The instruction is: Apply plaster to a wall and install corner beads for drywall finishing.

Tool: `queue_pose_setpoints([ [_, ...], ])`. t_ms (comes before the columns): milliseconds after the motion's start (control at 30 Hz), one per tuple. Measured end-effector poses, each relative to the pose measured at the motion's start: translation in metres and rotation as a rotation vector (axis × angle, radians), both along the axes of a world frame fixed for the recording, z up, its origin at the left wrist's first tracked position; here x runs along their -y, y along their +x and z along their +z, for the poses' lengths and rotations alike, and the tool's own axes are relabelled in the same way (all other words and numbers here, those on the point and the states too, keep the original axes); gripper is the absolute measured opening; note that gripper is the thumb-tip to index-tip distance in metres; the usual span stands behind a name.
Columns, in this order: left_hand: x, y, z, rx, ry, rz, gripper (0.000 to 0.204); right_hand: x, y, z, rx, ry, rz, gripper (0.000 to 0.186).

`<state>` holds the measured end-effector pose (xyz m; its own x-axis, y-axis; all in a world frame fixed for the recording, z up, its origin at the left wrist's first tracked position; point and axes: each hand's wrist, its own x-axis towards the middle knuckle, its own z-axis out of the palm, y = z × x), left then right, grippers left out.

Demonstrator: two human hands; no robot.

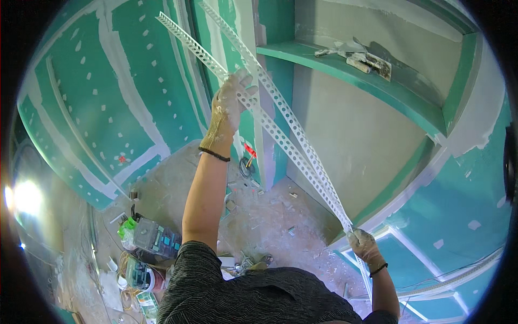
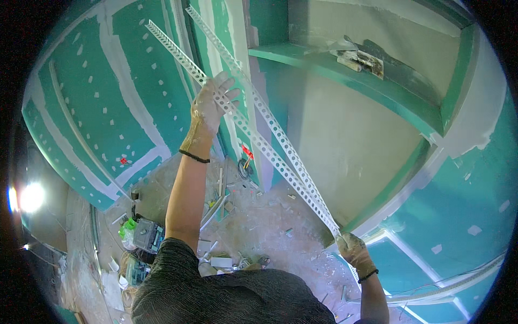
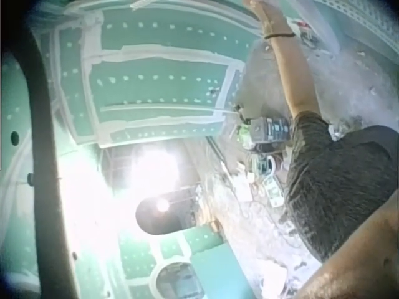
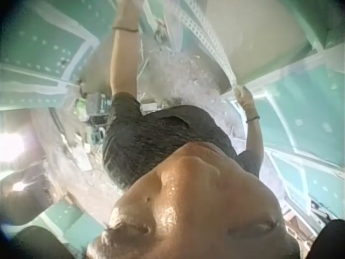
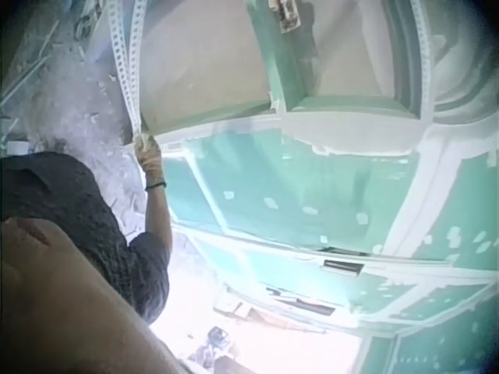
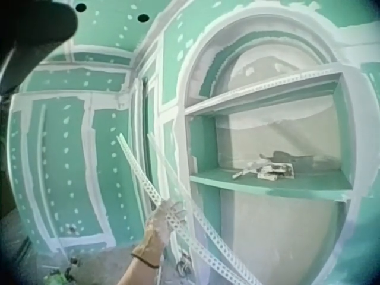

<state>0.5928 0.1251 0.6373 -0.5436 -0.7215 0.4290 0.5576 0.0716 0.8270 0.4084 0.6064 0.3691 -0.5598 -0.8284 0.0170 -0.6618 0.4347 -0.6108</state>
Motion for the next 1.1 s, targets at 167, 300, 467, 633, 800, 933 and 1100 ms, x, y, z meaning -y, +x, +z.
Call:
queue_pose_setpoints([
  [167, -0.001, -0.012, 0.002, -0.054, 0.044, -0.173, 0.077, 0.007, 0.008, -0.014, -0.017, 0.011, 0.018, 0.042],
  [300, 0.007, -0.027, -0.005, -0.068, 0.122, -0.212, 0.079, 0.015, 0.006, -0.012, 0.062, 0.206, 0.053, 0.046],
  [467, 0.001, -0.038, -0.008, -0.211, 0.163, -0.316, 0.065, 0.017, 0.006, -0.013, 0.108, 0.105, 0.048, 0.048],
  [633, -0.002, -0.043, -0.012, -0.281, 0.186, -0.399, 0.061, 0.023, 0.006, -0.023, 0.162, 0.221, 0.064, 0.041],
  [800, -0.010, -0.041, -0.013, -0.230, 0.167, -0.233, 0.061, 0.023, 0.006, -0.023, 0.173, 0.198, 0.065, 0.044],
  [933, -0.014, -0.050, -0.010, -0.228, 0.254, -0.071, 0.059, 0.013, -0.004, -0.014, 0.179, 0.168, 0.071, 0.049],
  [1100, -0.019, -0.060, -0.013, -0.334, 0.378, -0.075, 0.052, 0.015, -0.035, 0.027, -0.059, -0.048, -0.087, 0.033],
])
